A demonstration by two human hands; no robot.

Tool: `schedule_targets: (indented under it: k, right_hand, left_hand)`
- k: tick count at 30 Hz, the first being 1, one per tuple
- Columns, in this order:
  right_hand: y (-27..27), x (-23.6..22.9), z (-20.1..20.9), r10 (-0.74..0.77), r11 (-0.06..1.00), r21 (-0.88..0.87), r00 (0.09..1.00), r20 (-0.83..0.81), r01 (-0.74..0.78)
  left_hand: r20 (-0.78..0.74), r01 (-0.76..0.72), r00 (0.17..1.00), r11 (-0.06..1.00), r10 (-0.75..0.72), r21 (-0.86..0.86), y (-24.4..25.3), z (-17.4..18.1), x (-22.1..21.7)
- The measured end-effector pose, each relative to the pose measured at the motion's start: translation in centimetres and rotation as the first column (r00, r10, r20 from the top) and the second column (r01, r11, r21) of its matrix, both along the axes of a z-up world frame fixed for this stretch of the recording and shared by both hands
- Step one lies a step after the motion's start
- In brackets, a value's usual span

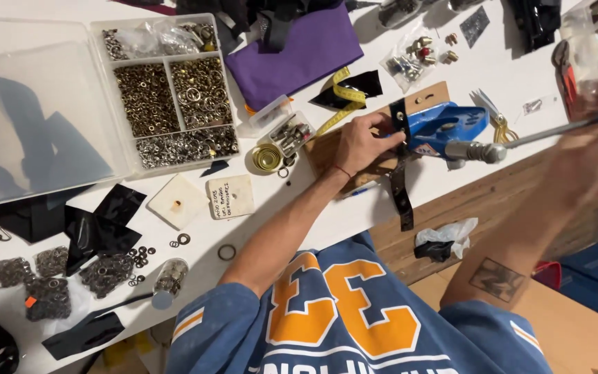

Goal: The person assembles a black leather collar at a workbench. They position a metal ring and grommets on the strap, set it in a blue grommet press, mark a spot with a pen, cut a small piece of leather with scissors, punch and fit hardware, and lay the finished collar flat on the table.

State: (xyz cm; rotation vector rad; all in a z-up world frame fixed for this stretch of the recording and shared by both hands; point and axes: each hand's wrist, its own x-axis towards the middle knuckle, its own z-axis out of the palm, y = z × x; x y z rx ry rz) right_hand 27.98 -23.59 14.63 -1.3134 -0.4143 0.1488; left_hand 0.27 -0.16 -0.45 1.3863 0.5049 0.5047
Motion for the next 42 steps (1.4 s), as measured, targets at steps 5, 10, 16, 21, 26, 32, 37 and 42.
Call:
schedule_targets:
  k: [5,10,16,21,26,32,37,42]
  right_hand:
    - [6.1,-14.7,0.0,-0.259,0.948,-0.206,0.965,-0.048,0.244]
    - [3.7,-20.4,-9.3,-0.116,0.905,-0.423,0.984,-0.139,0.047]
    - [5.7,-22.3,-11.3,-0.014,0.777,-0.630,1.000,-0.001,0.010]
    - [5.7,-20.6,-12.3,-0.029,0.806,-0.592,0.998,-0.064,-0.014]
    - [5.7,-19.5,-11.8,-0.015,0.859,-0.493,0.955,-0.297,-0.140]
    - [6.1,-19.1,-11.7,-0.062,0.845,-0.515,0.931,-0.360,-0.143]
    - [6.2,-18.4,-11.4,0.018,0.843,-0.508,0.953,-0.302,-0.177]
    - [7.1,-18.5,-10.6,0.036,0.857,-0.475,0.944,-0.328,-0.198]
  left_hand:
    - [-0.076,0.085,0.990,0.939,-0.117,-0.332,0.2,0.8,-0.6]
    - [-0.105,0.066,0.991,0.983,-0.085,-0.173,0.1,0.9,-0.6]
    - [-0.093,0.052,0.994,0.990,-0.065,-0.133,-0.6,0.8,-0.9]
    - [-0.106,0.029,0.994,0.999,-0.024,0.043,-0.9,-0.1,-0.3]
    - [-0.119,0.024,0.992,0.997,-0.033,-0.078,-1.3,-0.6,0.0]
    - [-0.168,0.021,0.985,0.990,-0.045,-0.143,-1.7,-1.2,-0.1]
    - [0.051,0.085,0.996,0.913,-0.070,-0.399,-2.2,-2.2,-1.7]
    - [0.020,0.089,0.996,0.891,-0.090,-0.445,-2.1,-1.9,-2.0]
